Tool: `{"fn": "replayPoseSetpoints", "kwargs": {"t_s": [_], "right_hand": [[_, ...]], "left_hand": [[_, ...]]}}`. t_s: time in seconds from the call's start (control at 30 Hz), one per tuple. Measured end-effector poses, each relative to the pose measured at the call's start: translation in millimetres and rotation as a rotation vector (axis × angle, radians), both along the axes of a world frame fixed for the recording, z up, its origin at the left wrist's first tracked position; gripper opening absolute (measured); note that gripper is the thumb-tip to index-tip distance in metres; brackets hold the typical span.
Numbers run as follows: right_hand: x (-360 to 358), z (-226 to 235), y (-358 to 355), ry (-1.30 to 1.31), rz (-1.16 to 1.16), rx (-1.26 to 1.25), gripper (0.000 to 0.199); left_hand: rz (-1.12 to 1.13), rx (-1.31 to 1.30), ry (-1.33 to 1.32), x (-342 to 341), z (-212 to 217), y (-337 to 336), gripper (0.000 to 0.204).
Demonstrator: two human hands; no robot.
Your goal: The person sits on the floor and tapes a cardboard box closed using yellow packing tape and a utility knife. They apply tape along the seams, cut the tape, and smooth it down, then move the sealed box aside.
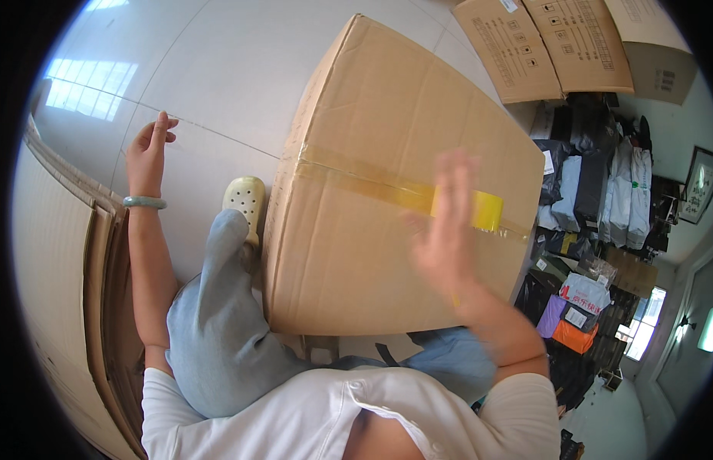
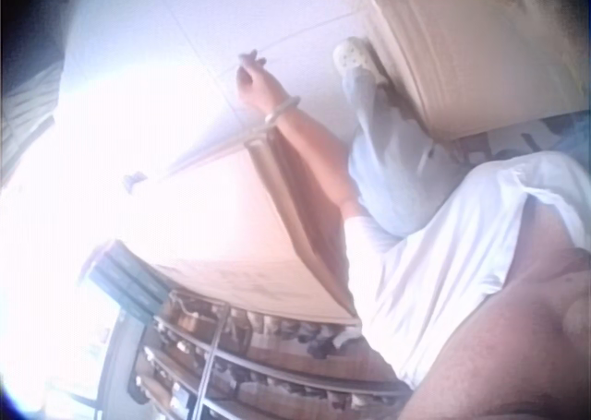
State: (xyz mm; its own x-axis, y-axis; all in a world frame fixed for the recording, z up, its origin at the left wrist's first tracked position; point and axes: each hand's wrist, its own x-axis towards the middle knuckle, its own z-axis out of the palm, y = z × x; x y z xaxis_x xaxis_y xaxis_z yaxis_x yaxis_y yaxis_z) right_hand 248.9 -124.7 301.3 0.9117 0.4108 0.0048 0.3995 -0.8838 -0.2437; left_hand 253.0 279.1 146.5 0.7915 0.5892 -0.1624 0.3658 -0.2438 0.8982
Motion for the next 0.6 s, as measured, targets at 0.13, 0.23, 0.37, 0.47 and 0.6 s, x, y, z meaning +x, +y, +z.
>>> {"fn": "replayPoseSetpoints", "kwargs": {"t_s": [0.13,0.23,0.37,0.47,0.6], "right_hand": [[-23.4,-84.8,2.0,0.152,-0.181,0.01,0.083],[-24.7,-114.6,-3.5,0.093,-0.32,-0.025,0.086],[-22.5,-120.0,29.5,0.084,-0.388,-0.095,0.086],[-25.3,-111.2,93.1,0.12,-0.144,-0.058,0.086],[-18.1,-108.8,134.2,0.11,0.059,0.161,0.085]], "left_hand": [[0.03,0.0,0.028,1.4,3.6,-0.2,0.049],[0.043,-0.02,0.029,-1.8,2.8,-0.1,0.049],[0.073,-0.039,-0.026,-1.8,1.7,3.4,0.047],[0.103,-0.03,-0.031,1.0,8.5,-0.3,0.045],[0.106,-0.014,-0.039,0.2,9.4,1.1,0.045]]}}
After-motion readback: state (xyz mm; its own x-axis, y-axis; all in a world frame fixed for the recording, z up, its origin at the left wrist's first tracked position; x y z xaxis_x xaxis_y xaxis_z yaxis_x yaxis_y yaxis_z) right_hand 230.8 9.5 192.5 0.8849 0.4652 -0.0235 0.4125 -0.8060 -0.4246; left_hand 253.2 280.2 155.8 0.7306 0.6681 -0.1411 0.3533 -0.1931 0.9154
